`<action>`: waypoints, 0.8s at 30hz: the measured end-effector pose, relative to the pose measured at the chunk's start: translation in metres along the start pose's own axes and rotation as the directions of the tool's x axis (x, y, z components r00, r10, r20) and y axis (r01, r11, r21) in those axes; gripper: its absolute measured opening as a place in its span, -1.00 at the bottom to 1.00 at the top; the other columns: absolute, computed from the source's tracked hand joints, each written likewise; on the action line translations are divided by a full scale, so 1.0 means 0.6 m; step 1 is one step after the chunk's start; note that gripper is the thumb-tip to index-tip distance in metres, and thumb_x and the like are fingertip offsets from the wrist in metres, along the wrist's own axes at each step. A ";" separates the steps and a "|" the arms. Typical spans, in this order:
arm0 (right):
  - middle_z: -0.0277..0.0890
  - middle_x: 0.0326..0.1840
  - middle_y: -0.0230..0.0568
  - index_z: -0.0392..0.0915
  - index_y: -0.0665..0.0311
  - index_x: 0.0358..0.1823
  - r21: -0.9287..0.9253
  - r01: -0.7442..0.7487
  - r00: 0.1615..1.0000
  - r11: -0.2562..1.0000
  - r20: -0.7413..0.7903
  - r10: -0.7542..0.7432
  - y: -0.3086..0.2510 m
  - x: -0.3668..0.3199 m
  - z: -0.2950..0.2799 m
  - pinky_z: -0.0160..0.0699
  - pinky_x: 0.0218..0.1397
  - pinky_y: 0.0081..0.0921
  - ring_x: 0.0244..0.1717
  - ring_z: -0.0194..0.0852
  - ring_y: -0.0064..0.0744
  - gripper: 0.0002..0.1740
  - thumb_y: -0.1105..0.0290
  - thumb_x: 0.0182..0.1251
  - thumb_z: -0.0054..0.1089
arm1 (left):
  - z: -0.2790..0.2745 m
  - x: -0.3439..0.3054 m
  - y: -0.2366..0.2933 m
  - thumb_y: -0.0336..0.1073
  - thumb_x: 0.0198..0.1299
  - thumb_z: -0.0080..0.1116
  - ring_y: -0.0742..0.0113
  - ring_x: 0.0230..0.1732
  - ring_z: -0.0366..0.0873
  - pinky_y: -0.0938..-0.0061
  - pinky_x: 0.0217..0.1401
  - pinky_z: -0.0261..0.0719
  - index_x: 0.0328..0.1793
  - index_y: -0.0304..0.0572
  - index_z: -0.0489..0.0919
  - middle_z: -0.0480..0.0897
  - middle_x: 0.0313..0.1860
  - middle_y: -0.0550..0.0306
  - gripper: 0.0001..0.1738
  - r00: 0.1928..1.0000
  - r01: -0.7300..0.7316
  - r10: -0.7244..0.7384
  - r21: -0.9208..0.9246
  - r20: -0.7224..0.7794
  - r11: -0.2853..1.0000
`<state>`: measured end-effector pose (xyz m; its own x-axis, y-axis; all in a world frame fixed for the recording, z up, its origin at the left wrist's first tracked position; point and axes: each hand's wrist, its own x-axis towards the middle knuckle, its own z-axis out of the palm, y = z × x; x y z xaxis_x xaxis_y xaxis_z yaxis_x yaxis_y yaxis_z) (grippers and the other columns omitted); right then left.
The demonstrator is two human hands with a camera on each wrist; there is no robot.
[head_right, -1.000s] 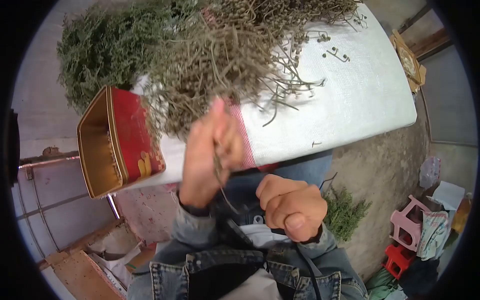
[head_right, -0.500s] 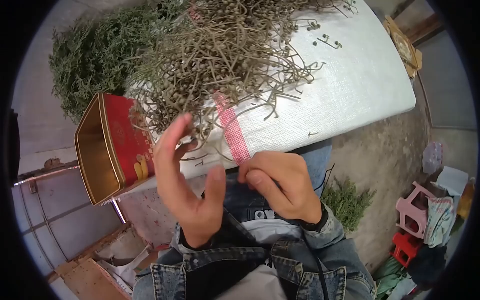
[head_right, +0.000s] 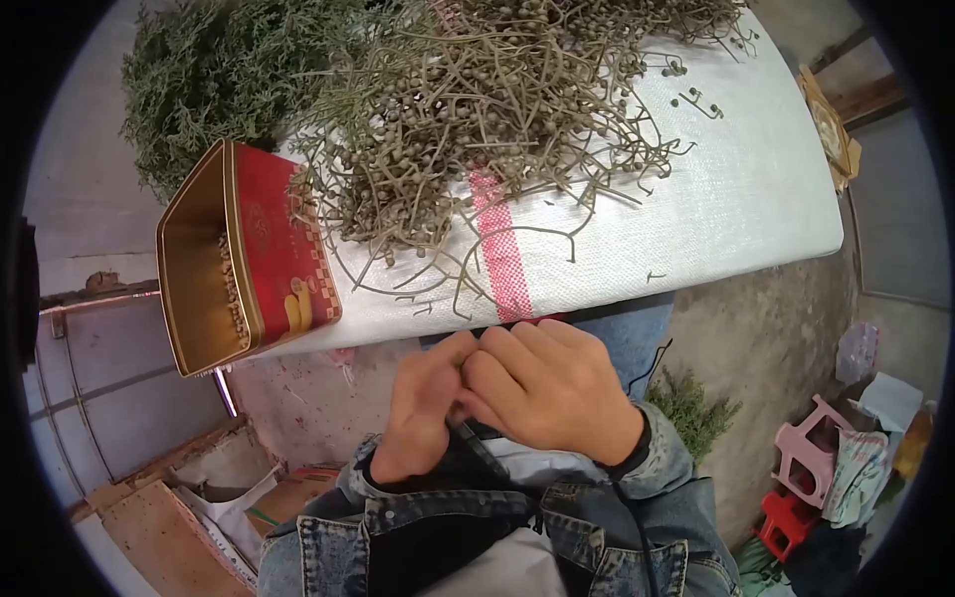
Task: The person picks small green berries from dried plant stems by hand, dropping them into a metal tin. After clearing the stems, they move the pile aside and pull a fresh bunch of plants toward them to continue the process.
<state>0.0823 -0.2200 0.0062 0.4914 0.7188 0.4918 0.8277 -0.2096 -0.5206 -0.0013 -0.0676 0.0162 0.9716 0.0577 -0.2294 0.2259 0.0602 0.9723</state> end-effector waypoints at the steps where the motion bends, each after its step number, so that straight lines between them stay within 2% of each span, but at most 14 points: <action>1: 0.43 -0.44 -0.29 0.46 0.25 -0.44 0.002 -0.001 1.000 1.000 0.005 0.001 -0.001 0.000 -0.003 0.37 -0.50 -0.37 -0.54 0.41 -0.29 -0.82 0.36 0.16 0.27 | -0.001 0.002 -0.002 -0.21 0.39 0.09 0.44 -0.49 0.34 0.57 -0.35 0.35 -0.18 -0.35 0.53 0.49 -0.45 0.09 -0.72 0.988 0.147 -0.140 -0.111 0.068 0.983; 4: 0.38 -0.40 -0.30 0.45 0.23 -0.42 -0.167 0.000 0.984 0.986 0.178 0.030 0.001 -0.004 -0.021 0.38 -0.45 -0.40 -0.46 0.42 -0.34 -0.78 0.37 0.02 0.35 | 0.005 0.004 -0.016 -0.29 0.40 0.07 0.49 -0.48 0.36 0.58 -0.39 0.36 -0.12 -0.36 0.55 0.51 -0.43 0.10 -0.78 0.995 0.084 -0.077 -0.123 0.060 0.989; 6: 0.37 -0.41 -0.31 0.45 0.23 -0.42 -0.190 0.008 0.979 0.982 0.201 0.031 0.003 -0.002 -0.027 0.38 -0.45 -0.40 -0.46 0.42 -0.34 -0.78 0.36 0.01 0.35 | 0.004 0.008 -0.018 -0.34 0.41 0.07 0.52 -0.47 0.37 0.59 -0.40 0.36 -0.09 -0.36 0.56 0.51 -0.43 0.11 -0.81 0.998 0.045 -0.039 -0.128 0.051 0.991; 9: 0.35 -0.43 -0.32 0.46 0.23 -0.41 -0.225 0.005 0.966 0.974 0.254 0.054 0.003 -0.009 -0.029 0.38 -0.45 -0.41 -0.46 0.41 -0.35 -0.77 0.34 0.00 0.35 | -0.001 0.004 -0.019 -0.45 0.42 -0.04 0.54 -0.29 0.57 0.62 -0.34 0.44 0.24 -0.44 0.49 0.66 -0.20 0.14 -0.67 0.995 0.067 -0.071 0.062 0.064 0.996; 10: 0.35 -0.43 -0.32 0.46 0.23 -0.42 -0.228 0.002 0.964 0.974 0.260 0.059 0.008 -0.012 -0.024 0.38 -0.45 -0.40 -0.46 0.41 -0.35 -0.77 0.34 0.00 0.35 | -0.003 0.005 -0.016 -0.45 0.42 -0.04 0.54 -0.29 0.57 0.62 -0.34 0.44 0.24 -0.44 0.49 0.66 -0.20 0.14 -0.67 0.996 0.069 -0.073 0.057 0.060 0.996; 13: 0.36 -0.43 -0.32 0.45 0.22 -0.42 -0.227 -0.008 0.959 0.974 0.274 0.072 0.014 -0.021 -0.016 0.37 -0.46 -0.40 -0.46 0.42 -0.35 -0.78 0.35 0.00 0.34 | -0.007 0.007 -0.004 -0.55 0.34 0.02 0.52 -0.30 0.59 0.57 -0.37 0.46 0.16 -0.36 0.55 0.69 -0.21 0.17 -0.71 1.000 -0.017 0.012 0.342 0.017 0.940; 14: 0.35 -0.42 -0.33 0.45 0.22 -0.41 -0.228 -0.013 0.956 0.974 0.284 0.079 0.013 -0.023 -0.015 0.37 -0.45 -0.43 -0.45 0.40 -0.37 -0.79 0.34 0.04 0.33 | -0.006 0.006 -0.002 -0.55 0.34 0.02 0.52 -0.30 0.59 0.57 -0.37 0.46 0.16 -0.36 0.55 0.69 -0.21 0.17 -0.71 1.000 -0.011 0.007 0.340 0.012 0.940; 16: 0.33 -0.41 -0.37 0.45 0.20 -0.39 -0.233 -0.023 0.949 0.972 0.301 0.095 0.012 -0.026 -0.015 0.38 -0.43 -0.48 -0.42 0.38 -0.43 -0.81 0.32 0.12 0.30 | -0.003 0.005 0.003 -0.52 0.32 0.05 0.50 -0.38 0.57 0.52 -0.41 0.44 0.02 -0.32 0.57 0.67 -0.31 0.17 -0.81 0.998 0.055 -0.049 0.296 -0.028 0.954; 18: 0.33 -0.41 -0.35 0.45 0.21 -0.40 -0.170 -0.027 0.945 0.985 0.316 0.080 0.014 -0.028 -0.016 0.39 -0.44 -0.45 -0.43 0.40 -0.39 -0.80 0.33 0.09 0.31 | -0.003 0.007 0.002 -0.50 0.31 0.06 0.48 -0.42 0.56 0.49 -0.44 0.42 -0.05 -0.30 0.58 0.66 -0.37 0.17 -0.86 0.996 0.084 -0.075 0.273 -0.045 0.958; 20: 0.34 -0.43 -0.31 0.44 0.23 -0.42 -0.040 -0.037 0.939 0.999 0.341 0.048 0.017 -0.031 -0.014 0.40 -0.46 -0.39 -0.46 0.43 -0.31 -0.77 0.35 0.03 0.35 | -0.007 0.012 -0.009 -0.45 0.32 0.07 0.45 -0.51 0.51 0.45 -0.49 0.35 -0.18 -0.29 0.54 0.60 -0.49 0.14 -0.94 0.992 -0.125 0.100 0.487 0.078 0.864; 21: 0.34 -0.43 -0.31 0.44 0.23 -0.42 -0.036 -0.039 0.938 0.999 0.344 0.049 0.016 -0.035 -0.012 0.40 -0.46 -0.39 -0.46 0.43 -0.31 -0.77 0.35 0.03 0.35 | -0.009 0.012 -0.015 -0.42 0.33 0.08 0.43 -0.55 0.48 0.43 -0.51 0.32 -0.25 -0.29 0.51 0.57 -0.56 0.13 -0.91 0.974 -0.225 0.170 0.573 0.150 0.788; 22: 0.34 -0.44 -0.31 0.44 0.24 -0.42 0.026 -0.058 0.932 0.998 0.360 0.044 0.014 -0.037 -0.009 0.41 -0.47 -0.40 -0.47 0.43 -0.30 -0.77 0.35 0.04 0.35 | -0.015 0.010 -0.021 -0.42 0.33 0.08 0.43 -0.55 0.48 0.43 -0.51 0.32 -0.25 -0.29 0.51 0.57 -0.56 0.13 -0.91 0.975 -0.221 0.165 0.573 0.148 0.789; 24: 0.35 -0.44 -0.30 0.45 0.25 -0.42 0.138 -0.085 0.918 0.987 0.396 0.024 0.016 -0.039 -0.009 0.41 -0.48 -0.40 -0.50 0.43 -0.28 -0.77 0.35 0.05 0.36 | -0.029 0.009 -0.035 -0.38 0.36 0.04 0.37 -0.61 0.44 0.39 -0.54 0.27 -0.31 -0.27 0.46 0.48 -0.64 0.09 -0.84 0.957 -0.228 0.089 0.521 0.277 0.823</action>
<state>0.0805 -0.2425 -0.0066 0.3633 0.9174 0.1624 0.7376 -0.1768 -0.6516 -0.0019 -0.0510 -0.0061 0.9690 -0.2159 -0.1201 0.0010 -0.4828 0.8758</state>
